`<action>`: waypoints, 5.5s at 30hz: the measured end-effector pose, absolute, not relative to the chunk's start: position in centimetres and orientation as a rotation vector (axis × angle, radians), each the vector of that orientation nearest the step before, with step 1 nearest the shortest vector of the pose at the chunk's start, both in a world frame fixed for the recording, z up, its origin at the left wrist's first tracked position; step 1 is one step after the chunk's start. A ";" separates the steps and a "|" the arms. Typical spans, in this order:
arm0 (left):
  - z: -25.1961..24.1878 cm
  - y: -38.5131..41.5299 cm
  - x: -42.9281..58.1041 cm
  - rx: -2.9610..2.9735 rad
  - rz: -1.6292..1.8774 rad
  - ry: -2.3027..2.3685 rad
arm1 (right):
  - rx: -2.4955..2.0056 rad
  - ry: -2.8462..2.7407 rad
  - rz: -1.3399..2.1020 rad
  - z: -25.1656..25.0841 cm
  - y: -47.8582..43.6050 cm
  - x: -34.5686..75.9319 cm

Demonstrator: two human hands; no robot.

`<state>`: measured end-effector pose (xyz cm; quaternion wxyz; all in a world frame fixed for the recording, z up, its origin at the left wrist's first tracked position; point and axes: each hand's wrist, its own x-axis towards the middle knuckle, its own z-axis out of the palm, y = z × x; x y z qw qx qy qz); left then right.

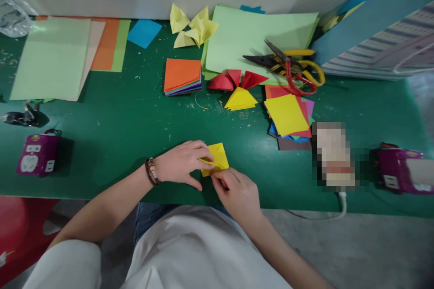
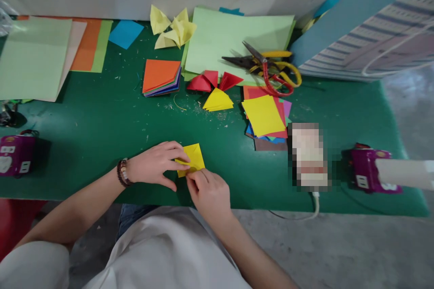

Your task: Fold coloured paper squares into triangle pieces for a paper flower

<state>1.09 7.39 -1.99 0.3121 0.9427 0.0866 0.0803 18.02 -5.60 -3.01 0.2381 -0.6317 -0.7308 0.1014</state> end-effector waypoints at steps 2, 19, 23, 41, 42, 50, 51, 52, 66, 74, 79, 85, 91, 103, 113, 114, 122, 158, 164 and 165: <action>-2.1 7.5 1.1 2.452 0.220 0.241 | -1.675 -1.994 0.407 -2.6 -5.7 17.7; -1.2 7.4 1.3 2.339 0.471 0.988 | -1.752 -1.887 0.426 -3.7 -3.0 21.8; -0.7 6.7 1.8 2.040 0.517 1.037 | -1.637 -1.740 0.721 -2.4 -0.9 22.1; 7.7 11.6 5.7 1.491 1.083 1.052 | -1.452 -1.841 0.352 9.9 8.5 21.3; 7.5 11.6 5.8 1.460 1.092 1.077 | -1.463 -1.868 0.300 9.7 8.5 21.0; 7.8 11.2 5.9 1.161 1.068 1.104 | -1.464 -1.826 0.288 9.0 9.5 21.3; 7.9 11.1 5.9 1.113 1.048 1.063 | -1.442 -1.802 0.323 9.1 9.5 21.6; 8.1 11.0 5.8 1.068 1.025 1.019 | -1.422 -1.772 0.355 9.1 9.5 21.9; 10.7 10.7 3.4 1.617 1.019 1.125 | -1.354 -1.423 0.721 9.3 9.9 21.7; 12.3 10.4 2.3 1.652 1.154 1.228 | -1.302 -1.746 0.523 10.1 8.2 20.9; 12.4 9.8 2.4 1.593 1.110 1.149 | -1.160 -1.731 0.101 10.6 7.7 21.0; 12.4 9.4 2.5 1.527 1.134 1.078 | -1.072 -1.754 -0.065 10.6 7.2 20.9; 13.2 8.5 2.5 1.495 1.077 0.957 | -0.925 -1.731 -0.139 10.8 6.7 21.1; 13.0 8.8 1.8 1.329 1.111 0.744 | -0.669 -1.712 -0.335 11.0 6.9 20.3; 13.8 8.8 2.1 1.068 1.070 0.731 | -0.692 -1.805 -0.407 11.7 7.4 21.2; 13.9 8.8 2.1 1.041 1.056 0.730 | -0.694 -1.805 -0.400 11.8 7.4 21.2; 13.5 8.5 1.8 0.974 1.126 0.675 | -0.743 -1.800 -0.406 11.8 7.3 21.1; 13.5 7.1 2.7 1.836 1.210 0.829 | -0.981 -1.956 -0.274 13.0 6.8 20.5; 13.3 7.6 2.9 2.066 1.299 0.883 | -1.041 -1.873 -0.181 12.9 6.9 20.3; 13.3 7.6 2.9 2.047 1.307 0.892 | -1.051 -1.864 -0.171 12.9 6.8 20.2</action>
